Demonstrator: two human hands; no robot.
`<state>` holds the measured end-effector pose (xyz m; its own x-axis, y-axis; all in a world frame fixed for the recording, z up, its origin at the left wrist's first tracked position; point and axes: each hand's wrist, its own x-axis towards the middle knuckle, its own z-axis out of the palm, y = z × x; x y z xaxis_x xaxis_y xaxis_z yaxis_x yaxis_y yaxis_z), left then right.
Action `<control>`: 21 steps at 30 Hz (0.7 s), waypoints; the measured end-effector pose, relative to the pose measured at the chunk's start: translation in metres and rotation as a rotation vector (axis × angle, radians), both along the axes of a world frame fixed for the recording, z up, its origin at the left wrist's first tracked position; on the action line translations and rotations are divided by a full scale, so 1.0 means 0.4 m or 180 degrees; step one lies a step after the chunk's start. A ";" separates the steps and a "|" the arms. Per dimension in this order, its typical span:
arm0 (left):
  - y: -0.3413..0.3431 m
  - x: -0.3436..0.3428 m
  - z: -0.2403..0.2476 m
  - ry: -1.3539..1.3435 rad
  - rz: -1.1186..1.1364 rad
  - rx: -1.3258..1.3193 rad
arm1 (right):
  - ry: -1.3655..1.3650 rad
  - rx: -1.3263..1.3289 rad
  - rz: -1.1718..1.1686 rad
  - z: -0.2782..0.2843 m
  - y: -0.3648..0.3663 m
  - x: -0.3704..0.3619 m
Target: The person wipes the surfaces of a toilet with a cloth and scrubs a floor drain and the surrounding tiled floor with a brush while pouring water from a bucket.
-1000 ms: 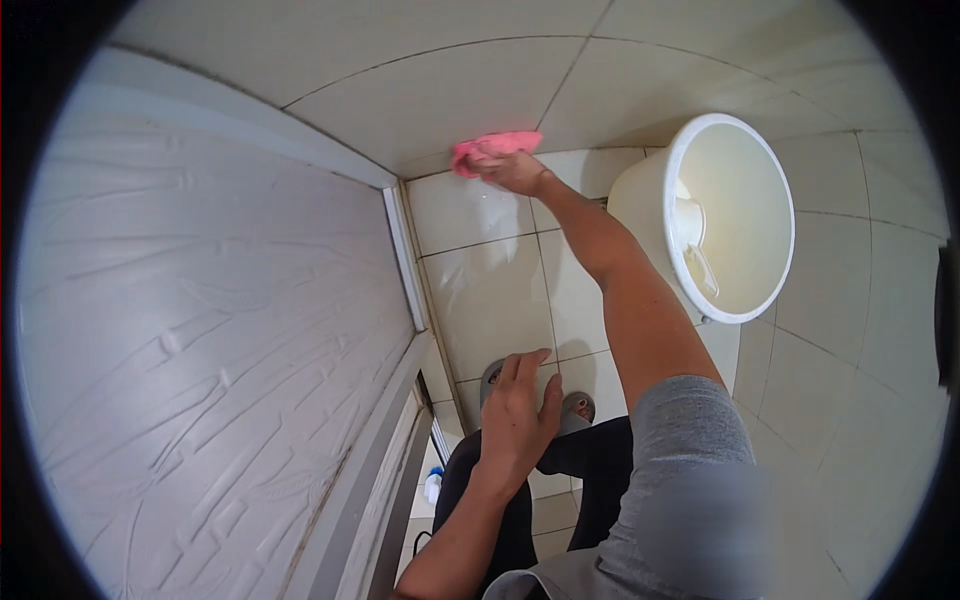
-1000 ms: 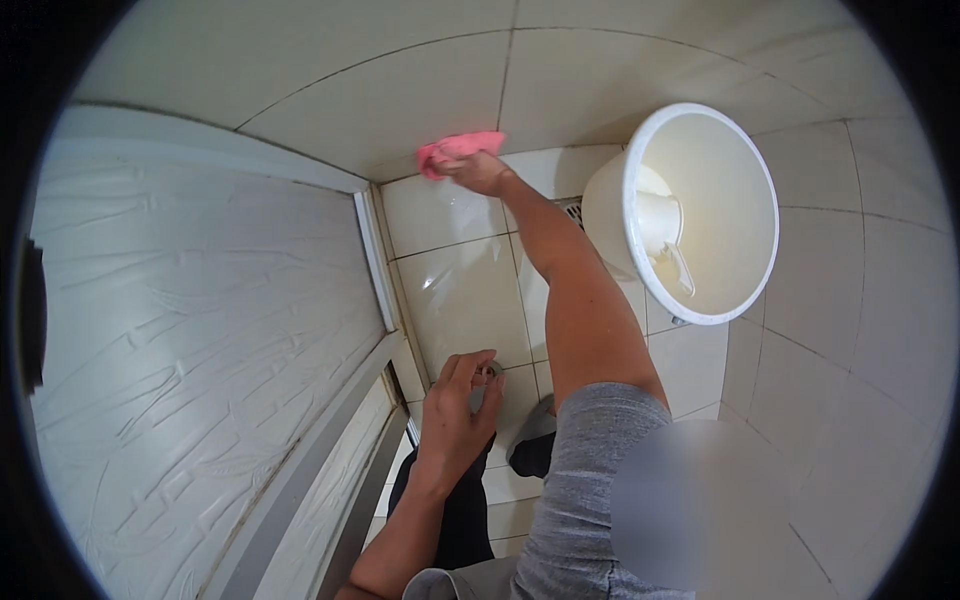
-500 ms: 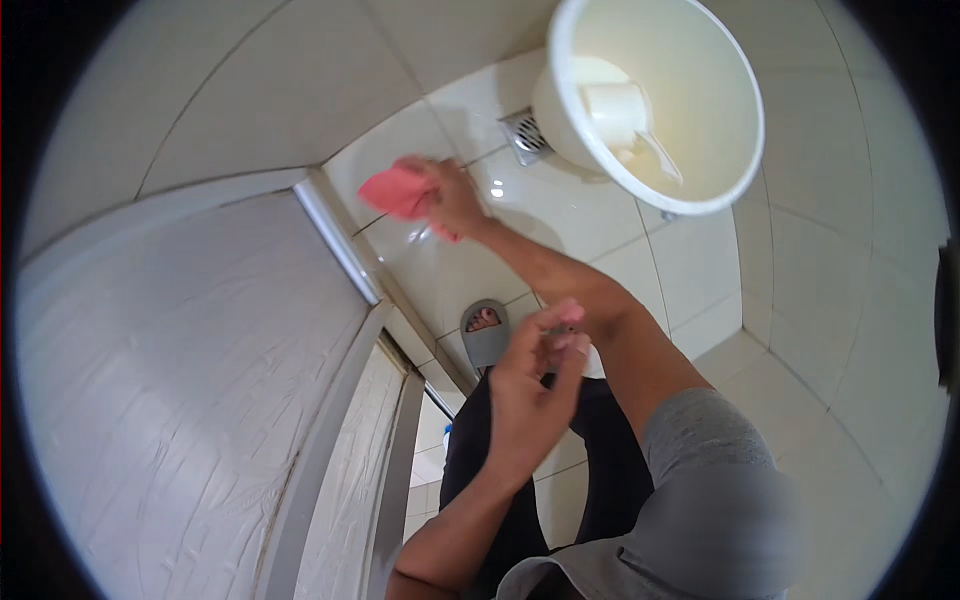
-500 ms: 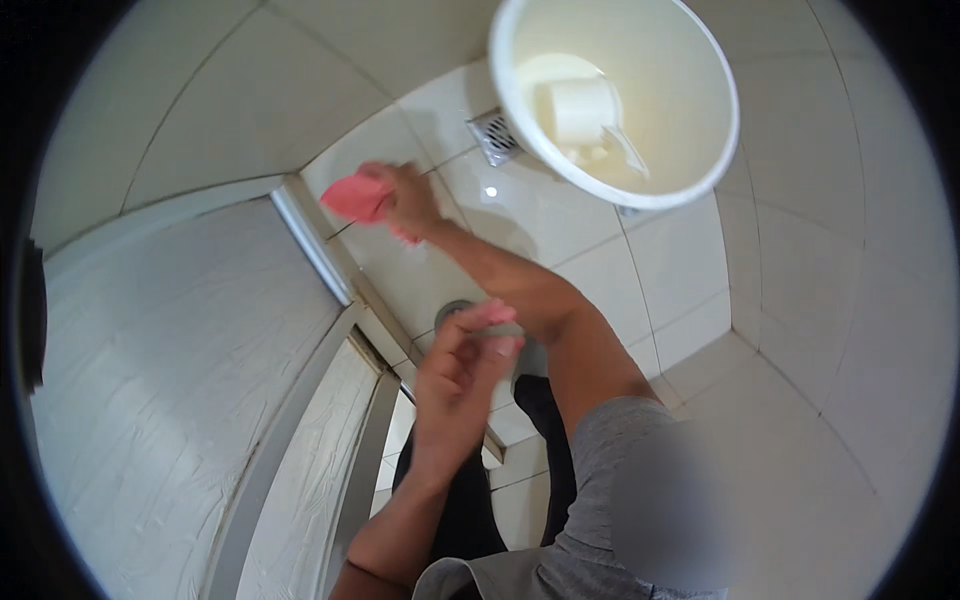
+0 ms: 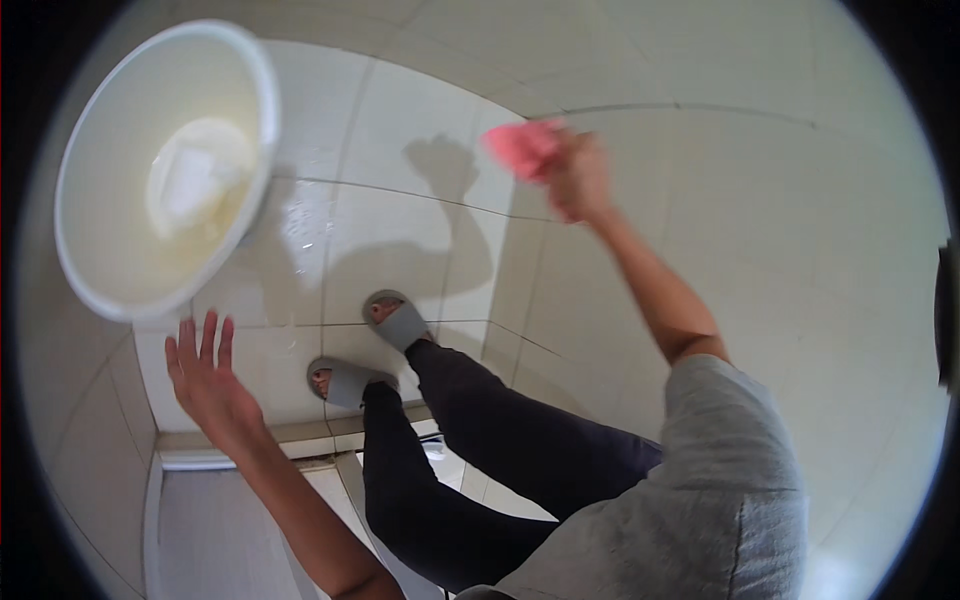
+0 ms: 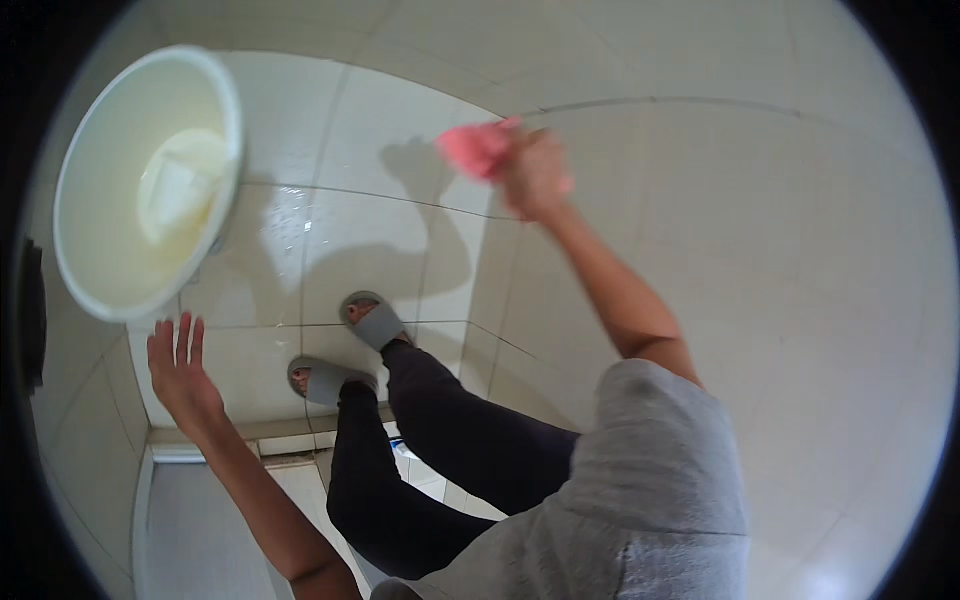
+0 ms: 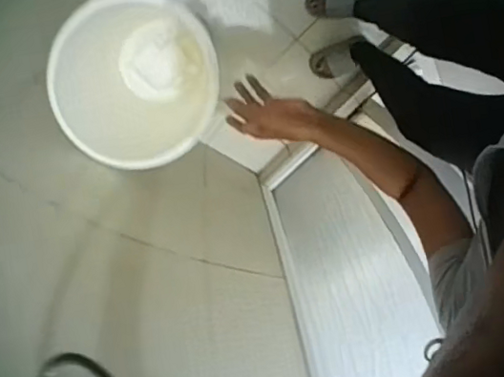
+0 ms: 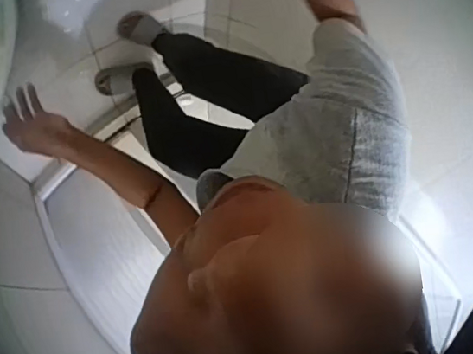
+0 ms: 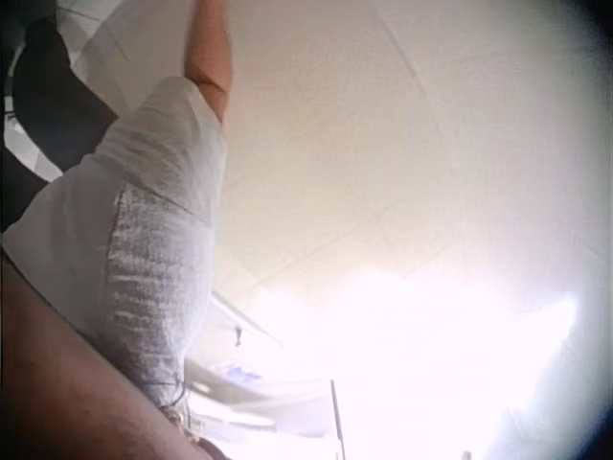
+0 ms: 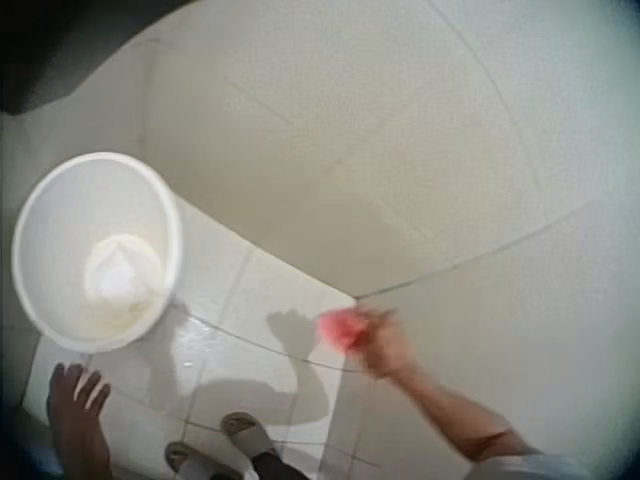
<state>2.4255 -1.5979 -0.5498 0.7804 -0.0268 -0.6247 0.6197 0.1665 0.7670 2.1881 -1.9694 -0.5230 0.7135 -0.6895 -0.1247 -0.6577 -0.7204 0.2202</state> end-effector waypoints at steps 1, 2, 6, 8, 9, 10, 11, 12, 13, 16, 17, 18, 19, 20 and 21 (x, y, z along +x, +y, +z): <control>-0.009 -0.022 0.000 0.0043 -0.0169 0.0067 | -0.0133 -0.0563 -0.0130 0.135 -0.060 -0.068; -0.008 -0.047 -0.010 0.0054 -0.0315 0.0167 | 0.0122 -0.0911 -0.0318 0.264 -0.100 -0.131; -0.012 -0.146 0.004 0.0209 -0.0820 0.0558 | 0.1012 -0.1956 -0.0353 0.422 -0.170 -0.390; -0.018 -0.175 -0.004 0.0339 -0.1082 0.0589 | 0.1267 -0.2098 -0.0051 0.334 -0.189 -0.458; -0.020 -0.187 -0.006 0.0400 -0.1194 0.0623 | 0.1617 -0.2068 -0.0090 0.265 -0.219 -0.463; -0.032 -0.198 -0.007 0.0445 -0.1258 0.0678 | 0.1959 -0.2046 -0.0118 0.170 -0.255 -0.445; -0.042 -0.205 -0.019 0.0438 -0.1332 0.0699 | 0.1980 -0.2006 -0.0091 0.076 -0.303 -0.423; -0.045 -0.206 -0.032 0.0431 -0.1422 0.0718 | 0.2009 -0.1963 -0.0080 -0.022 -0.342 -0.406; -0.046 -0.209 -0.044 0.0425 -0.1508 0.0765 | 0.2006 -0.1908 -0.0136 -0.127 -0.375 -0.389; -0.060 -0.194 -0.082 0.0313 -0.1814 0.0857 | 0.2249 -0.1064 -0.0012 -0.393 -0.400 -0.382; -0.065 -0.188 -0.092 0.0299 -0.1962 0.0875 | 0.2172 -0.0705 -0.0076 -0.468 -0.360 -0.408; -0.073 -0.181 -0.089 0.0294 -0.1990 0.1012 | 0.2540 -0.0568 0.0130 -0.541 -0.277 -0.442; -0.080 -0.179 -0.085 0.0313 -0.2022 0.0966 | 0.2915 -0.0462 0.0335 -0.587 -0.206 -0.480; -0.075 -0.174 -0.071 0.0320 -0.2027 0.0980 | 0.3145 -0.0205 0.0569 -0.614 -0.115 -0.501; -0.084 -0.176 -0.072 0.0356 -0.2038 0.0981 | 0.3219 0.0150 0.0670 -0.612 -0.034 -0.532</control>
